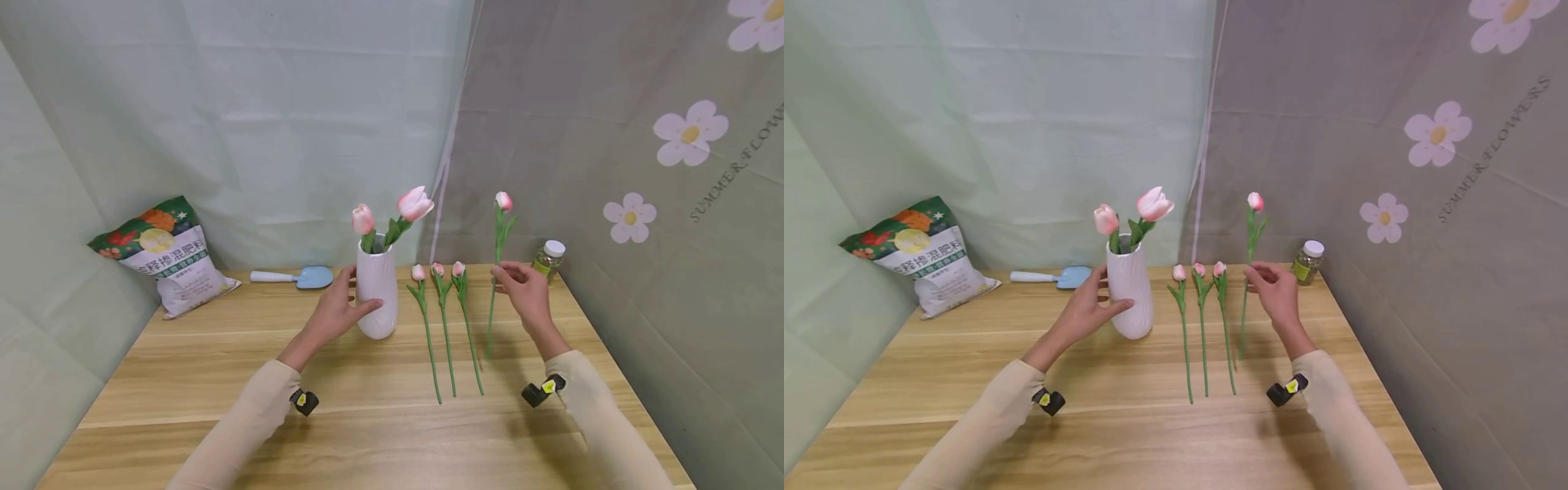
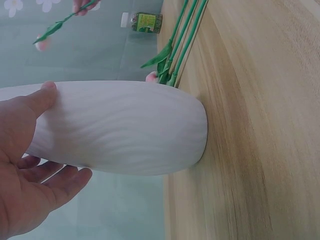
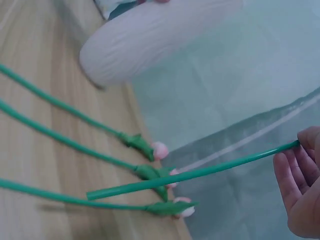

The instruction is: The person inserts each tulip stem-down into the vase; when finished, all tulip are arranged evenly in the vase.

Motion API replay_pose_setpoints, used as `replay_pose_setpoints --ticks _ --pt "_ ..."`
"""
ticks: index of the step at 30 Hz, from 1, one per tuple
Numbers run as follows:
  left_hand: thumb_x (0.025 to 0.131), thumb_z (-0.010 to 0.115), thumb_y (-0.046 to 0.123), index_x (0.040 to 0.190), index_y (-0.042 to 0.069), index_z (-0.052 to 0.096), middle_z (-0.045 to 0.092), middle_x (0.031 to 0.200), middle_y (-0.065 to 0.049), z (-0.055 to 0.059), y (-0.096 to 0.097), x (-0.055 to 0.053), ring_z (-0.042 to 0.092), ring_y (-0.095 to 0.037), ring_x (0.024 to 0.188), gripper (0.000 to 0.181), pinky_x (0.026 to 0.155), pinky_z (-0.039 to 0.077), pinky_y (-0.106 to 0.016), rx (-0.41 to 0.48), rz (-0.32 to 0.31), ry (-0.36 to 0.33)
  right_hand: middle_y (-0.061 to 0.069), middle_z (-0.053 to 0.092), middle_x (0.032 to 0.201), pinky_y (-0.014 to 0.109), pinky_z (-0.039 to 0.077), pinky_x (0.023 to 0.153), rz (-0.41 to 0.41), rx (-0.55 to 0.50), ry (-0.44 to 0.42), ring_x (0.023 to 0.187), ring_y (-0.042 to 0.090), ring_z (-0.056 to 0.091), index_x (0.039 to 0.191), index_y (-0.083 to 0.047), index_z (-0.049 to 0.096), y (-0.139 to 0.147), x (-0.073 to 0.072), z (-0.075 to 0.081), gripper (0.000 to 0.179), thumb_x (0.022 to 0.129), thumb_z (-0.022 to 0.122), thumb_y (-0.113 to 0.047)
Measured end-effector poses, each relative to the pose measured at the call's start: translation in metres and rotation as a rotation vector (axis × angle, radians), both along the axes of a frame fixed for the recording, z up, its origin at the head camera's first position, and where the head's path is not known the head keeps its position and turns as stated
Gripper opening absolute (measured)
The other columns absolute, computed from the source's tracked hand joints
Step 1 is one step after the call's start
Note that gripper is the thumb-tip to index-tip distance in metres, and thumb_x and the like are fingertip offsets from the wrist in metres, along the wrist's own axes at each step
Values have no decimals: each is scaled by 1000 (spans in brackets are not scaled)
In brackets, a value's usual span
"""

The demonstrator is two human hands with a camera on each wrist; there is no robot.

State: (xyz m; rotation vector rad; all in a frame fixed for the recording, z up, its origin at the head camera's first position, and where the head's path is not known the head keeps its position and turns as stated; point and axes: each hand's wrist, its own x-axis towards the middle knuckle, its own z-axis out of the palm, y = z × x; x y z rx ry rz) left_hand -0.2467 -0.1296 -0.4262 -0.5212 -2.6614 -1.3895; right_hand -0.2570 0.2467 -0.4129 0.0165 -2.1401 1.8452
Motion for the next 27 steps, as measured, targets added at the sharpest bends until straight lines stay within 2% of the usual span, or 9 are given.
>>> replay_pose_setpoints --ticks 14,19,27 --pt "91 79 39 155 3 32 46 149 -18 -1 -1 -1 50 -37 135 87 103 53 -56 6 -2 2 -3 73 89 32 65 75 16 -93 158 84 14 71 106 0 71 -26 -9 45 22 93 78 -17" --pt "90 79 41 155 4 32 47 149 -17 -3 0 -2 50 -35 134 88 103 53 -55 14 -6 11 0 73 88 30 64 73 49 -160 203 80 12 71 104 1 71 -36 -15 58 21 91 79 -14" --pt "90 79 40 154 3 34 48 148 -17 -3 0 0 51 -36 134 87 104 53 -53 21 -4 23 1 74 89 29 64 73 85 -181 261 81 16 73 102 1 72 -50 -25 75 18 91 79 -13"
